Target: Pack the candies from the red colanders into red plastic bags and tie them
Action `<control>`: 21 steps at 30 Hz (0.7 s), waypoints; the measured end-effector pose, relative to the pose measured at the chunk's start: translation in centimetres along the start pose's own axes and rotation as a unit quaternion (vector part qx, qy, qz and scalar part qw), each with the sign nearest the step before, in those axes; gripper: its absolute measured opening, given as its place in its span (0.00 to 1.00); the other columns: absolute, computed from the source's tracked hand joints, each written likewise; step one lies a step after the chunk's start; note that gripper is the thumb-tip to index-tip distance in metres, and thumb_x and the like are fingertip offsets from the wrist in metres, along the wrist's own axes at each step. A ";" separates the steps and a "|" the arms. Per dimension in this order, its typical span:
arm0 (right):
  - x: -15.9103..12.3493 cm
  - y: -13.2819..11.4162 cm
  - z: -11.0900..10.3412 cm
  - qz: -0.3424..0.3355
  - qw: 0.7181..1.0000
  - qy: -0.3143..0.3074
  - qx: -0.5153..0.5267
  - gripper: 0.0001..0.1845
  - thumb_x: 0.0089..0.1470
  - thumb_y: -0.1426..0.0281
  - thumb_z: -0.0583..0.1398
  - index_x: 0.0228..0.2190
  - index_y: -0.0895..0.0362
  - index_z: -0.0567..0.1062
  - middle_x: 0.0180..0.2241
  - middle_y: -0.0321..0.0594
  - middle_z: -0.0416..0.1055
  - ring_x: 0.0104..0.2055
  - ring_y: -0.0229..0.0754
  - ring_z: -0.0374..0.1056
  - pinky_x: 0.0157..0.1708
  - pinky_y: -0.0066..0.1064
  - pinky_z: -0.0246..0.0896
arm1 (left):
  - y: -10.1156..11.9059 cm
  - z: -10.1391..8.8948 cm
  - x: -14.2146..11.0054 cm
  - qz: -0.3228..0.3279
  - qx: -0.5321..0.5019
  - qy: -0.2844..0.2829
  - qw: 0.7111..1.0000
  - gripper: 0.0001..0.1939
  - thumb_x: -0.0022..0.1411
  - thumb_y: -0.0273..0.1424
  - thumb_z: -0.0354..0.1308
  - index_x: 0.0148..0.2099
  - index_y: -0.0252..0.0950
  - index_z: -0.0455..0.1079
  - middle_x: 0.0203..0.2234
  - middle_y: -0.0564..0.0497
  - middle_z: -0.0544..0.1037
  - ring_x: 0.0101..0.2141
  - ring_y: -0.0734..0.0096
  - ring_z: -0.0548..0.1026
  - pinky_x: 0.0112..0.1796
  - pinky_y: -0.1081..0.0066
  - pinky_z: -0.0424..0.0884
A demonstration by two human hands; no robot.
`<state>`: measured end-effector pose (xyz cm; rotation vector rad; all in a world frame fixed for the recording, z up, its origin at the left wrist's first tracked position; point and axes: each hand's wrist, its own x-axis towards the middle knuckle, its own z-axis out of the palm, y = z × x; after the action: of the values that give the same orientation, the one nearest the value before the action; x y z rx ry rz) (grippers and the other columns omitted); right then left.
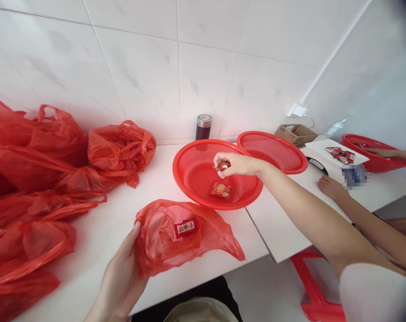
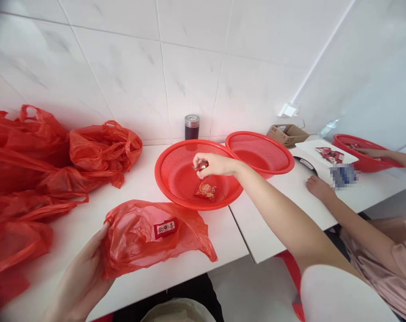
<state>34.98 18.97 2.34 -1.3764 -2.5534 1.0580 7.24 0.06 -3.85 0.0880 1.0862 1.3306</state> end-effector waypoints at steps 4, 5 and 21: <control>-2.2 -6.2 8.0 -0.181 0.958 -0.080 0.206 0.16 0.49 0.70 0.64 0.39 0.54 0.66 0.38 0.34 0.68 0.37 0.36 0.67 0.36 0.27 0.64 | -0.4 0.2 0.3 0.002 -0.011 -0.017 1.000 0.13 0.67 0.29 0.51 0.45 0.34 0.76 0.37 0.45 0.83 0.41 0.60 0.80 0.42 0.67 0.78; -2.2 -7.3 10.4 -0.164 0.966 -0.065 0.188 0.16 0.47 0.71 0.64 0.38 0.54 0.67 0.37 0.34 0.67 0.35 0.36 0.66 0.35 0.27 0.64 | -0.5 0.2 0.2 -0.003 -0.010 -0.017 1.000 0.12 0.67 0.29 0.51 0.44 0.34 0.76 0.37 0.45 0.83 0.41 0.60 0.81 0.42 0.67 0.78; 1.4 0.7 5.8 0.181 0.973 0.029 -0.138 0.31 0.38 0.68 0.70 0.47 0.56 0.72 0.45 0.52 0.68 0.41 0.55 0.70 0.34 0.37 0.62 | -0.5 -5.3 -1.8 0.120 0.067 -0.032 0.990 0.30 0.54 0.34 0.68 0.59 0.42 0.69 0.50 0.47 0.79 0.51 0.53 0.74 0.48 0.68 0.73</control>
<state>32.63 17.13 -2.92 -1.9689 -2.5397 0.6957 4.32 -4.27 -5.97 0.3682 1.1347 1.4566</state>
